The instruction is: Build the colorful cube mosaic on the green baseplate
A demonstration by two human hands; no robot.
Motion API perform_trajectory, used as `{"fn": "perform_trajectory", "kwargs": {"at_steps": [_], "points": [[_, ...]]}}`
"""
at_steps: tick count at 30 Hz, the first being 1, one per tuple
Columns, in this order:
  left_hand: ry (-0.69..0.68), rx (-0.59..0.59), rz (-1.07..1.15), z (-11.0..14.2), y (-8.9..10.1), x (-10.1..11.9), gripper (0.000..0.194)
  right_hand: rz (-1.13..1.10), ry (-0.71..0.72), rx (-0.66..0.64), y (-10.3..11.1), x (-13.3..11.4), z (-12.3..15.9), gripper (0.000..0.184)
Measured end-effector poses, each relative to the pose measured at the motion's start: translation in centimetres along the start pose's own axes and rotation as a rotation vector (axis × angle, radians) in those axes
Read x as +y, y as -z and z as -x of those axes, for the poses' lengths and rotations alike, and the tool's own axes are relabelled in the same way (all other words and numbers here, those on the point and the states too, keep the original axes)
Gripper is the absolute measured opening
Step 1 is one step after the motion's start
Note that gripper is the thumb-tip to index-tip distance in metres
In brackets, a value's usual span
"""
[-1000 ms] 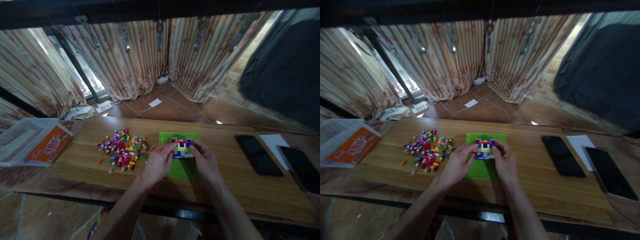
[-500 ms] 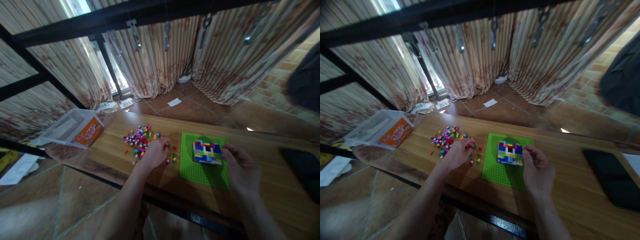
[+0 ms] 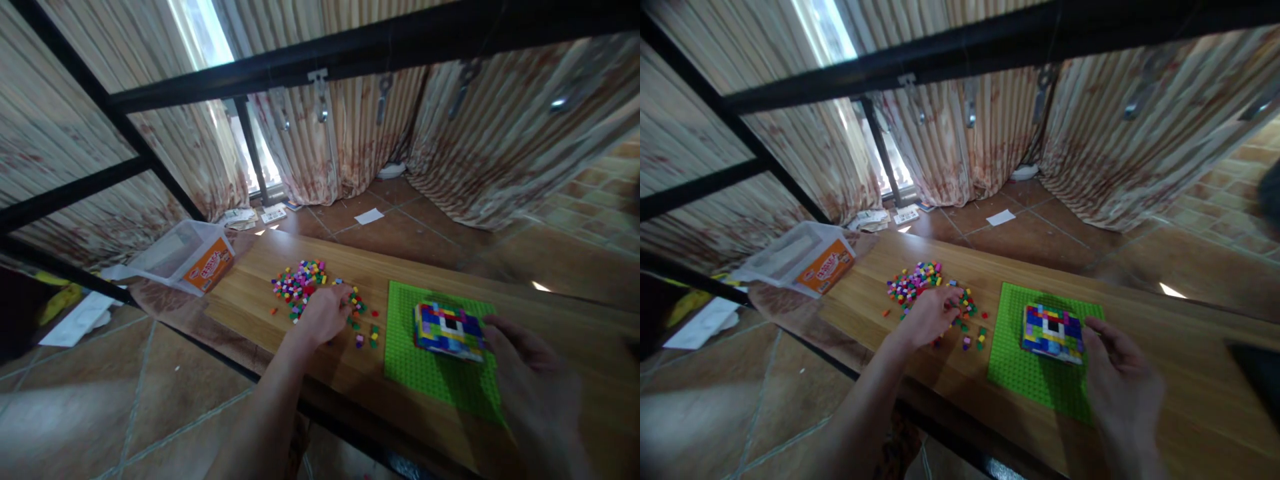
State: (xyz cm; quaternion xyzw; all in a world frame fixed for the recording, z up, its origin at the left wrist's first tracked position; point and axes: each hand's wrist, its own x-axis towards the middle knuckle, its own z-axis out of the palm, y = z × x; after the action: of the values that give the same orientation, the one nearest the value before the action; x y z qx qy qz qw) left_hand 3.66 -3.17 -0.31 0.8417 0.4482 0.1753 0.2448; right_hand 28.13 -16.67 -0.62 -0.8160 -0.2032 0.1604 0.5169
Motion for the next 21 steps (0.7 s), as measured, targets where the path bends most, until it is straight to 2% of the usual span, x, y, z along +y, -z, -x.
{"fn": "perform_trajectory", "kwargs": {"at_steps": [3, 7, 10, 13, 16, 21], "points": [[0.078, 0.079, -0.032, -0.1, 1.7, -1.2, 0.025, 0.064, -0.033, 0.017, 0.2, -0.3, -0.2, 0.039], [0.364, 0.293, -0.086, 0.0, 4.6, -4.5, 0.025, 0.077, -0.059, 0.011, 0.4, -0.2, -0.3, 0.039], [0.481, 0.391, -0.147, -0.2, 5.9, -6.9, 0.027, 0.096, -0.056, 0.015, 0.4, -0.3, -0.3, 0.035], [0.366, 0.393, -0.205, -1.5, 5.6, -8.0, 0.032, 0.126, -0.075, 0.016, 0.3, -0.6, -0.2, 0.03], [0.242, 0.34, -0.203, -3.6, 4.6, -7.8, 0.036, 0.139, -0.09, 0.009, 0.3, -0.6, -0.2, 0.032], [0.239, 0.207, -0.226, -6.1, 2.9, -6.7, 0.04, 0.194, -0.088, -0.003, 0.5, 0.3, -0.8, 0.037]]}}
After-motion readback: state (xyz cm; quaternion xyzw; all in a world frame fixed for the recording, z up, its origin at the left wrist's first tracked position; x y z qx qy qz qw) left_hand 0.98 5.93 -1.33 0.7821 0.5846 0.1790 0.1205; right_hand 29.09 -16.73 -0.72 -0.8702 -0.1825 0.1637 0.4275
